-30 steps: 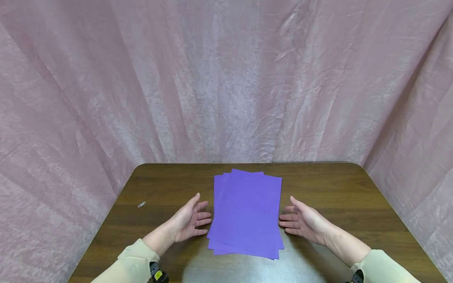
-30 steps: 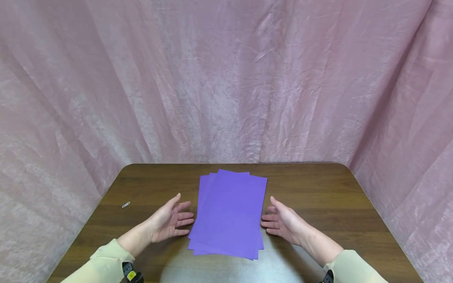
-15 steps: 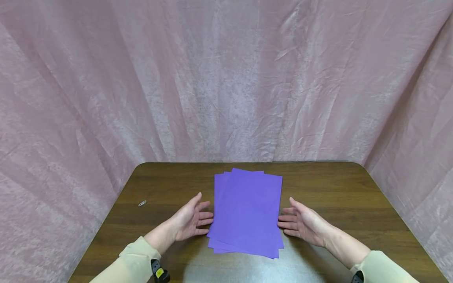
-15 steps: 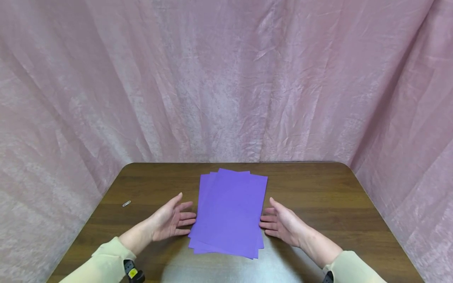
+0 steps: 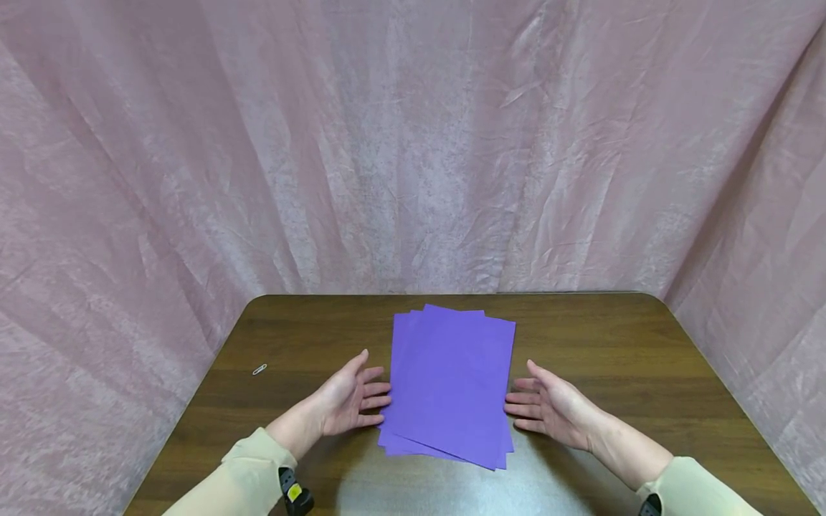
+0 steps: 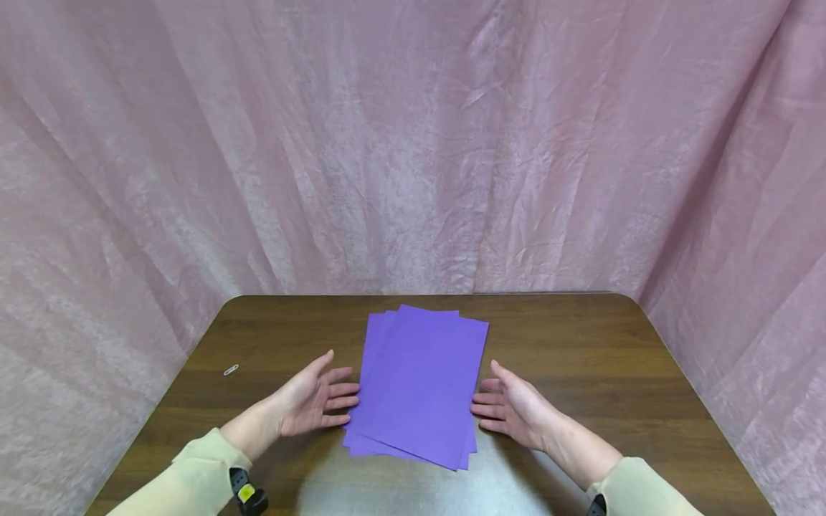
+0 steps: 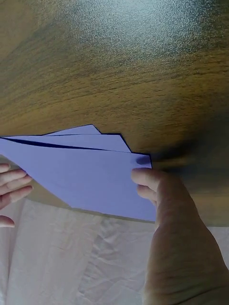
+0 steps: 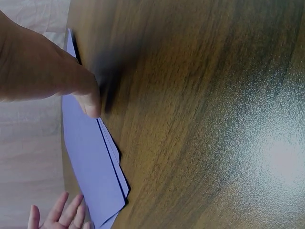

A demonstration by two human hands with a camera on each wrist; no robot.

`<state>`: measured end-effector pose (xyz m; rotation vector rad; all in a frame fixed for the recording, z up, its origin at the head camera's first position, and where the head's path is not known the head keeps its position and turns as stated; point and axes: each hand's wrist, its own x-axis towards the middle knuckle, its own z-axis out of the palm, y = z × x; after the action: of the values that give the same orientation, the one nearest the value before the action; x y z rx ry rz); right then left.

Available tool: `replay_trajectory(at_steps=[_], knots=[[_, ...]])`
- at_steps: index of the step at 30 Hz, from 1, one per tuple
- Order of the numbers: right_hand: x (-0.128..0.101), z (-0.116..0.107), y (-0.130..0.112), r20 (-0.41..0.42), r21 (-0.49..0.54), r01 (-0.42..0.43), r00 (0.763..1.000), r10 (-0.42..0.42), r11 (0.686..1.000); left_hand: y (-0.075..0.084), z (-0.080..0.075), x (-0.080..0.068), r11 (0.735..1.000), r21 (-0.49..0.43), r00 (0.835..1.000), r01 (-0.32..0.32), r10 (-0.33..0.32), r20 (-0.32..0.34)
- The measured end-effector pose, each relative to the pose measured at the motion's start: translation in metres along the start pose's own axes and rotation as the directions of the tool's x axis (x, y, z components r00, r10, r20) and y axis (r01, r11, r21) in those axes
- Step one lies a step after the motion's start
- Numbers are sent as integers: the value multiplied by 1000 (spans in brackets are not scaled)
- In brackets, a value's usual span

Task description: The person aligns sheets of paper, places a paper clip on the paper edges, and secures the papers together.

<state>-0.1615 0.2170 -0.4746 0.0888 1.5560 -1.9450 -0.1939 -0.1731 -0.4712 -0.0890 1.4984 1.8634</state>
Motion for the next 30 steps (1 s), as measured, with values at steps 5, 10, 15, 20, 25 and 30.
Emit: replay_trajectory(at_steps=[5, 10, 15, 20, 25, 30], knots=[[0, 1, 0, -7, 1, 5, 1000, -5, 1000, -2, -2, 4, 1000, -10, 999, -2, 2, -40], [0, 2, 0, -28, 7, -1, 1000, 2, 1000, -6, -4, 8, 999, -37, 998, 5, -7, -70], [1, 1, 0, -41, 3, -3, 999, 3, 1000, -7, -6, 13, 998, -58, 996, 5, -11, -89], [1, 1, 1, -49, -5, 0, 999, 0, 1000, -8, -5, 16, 1000, -6, 990, 12, -13, -141], [1, 1, 1, -40, -17, -1, 999, 0, 1000, -13, 0, 18, 993, 115, 977, -4, 29, -212], [1, 0, 1, -45, -30, -2, 999, 0, 1000, -15, 3, 25, 997, 57, 982, -60, 69, -174]])
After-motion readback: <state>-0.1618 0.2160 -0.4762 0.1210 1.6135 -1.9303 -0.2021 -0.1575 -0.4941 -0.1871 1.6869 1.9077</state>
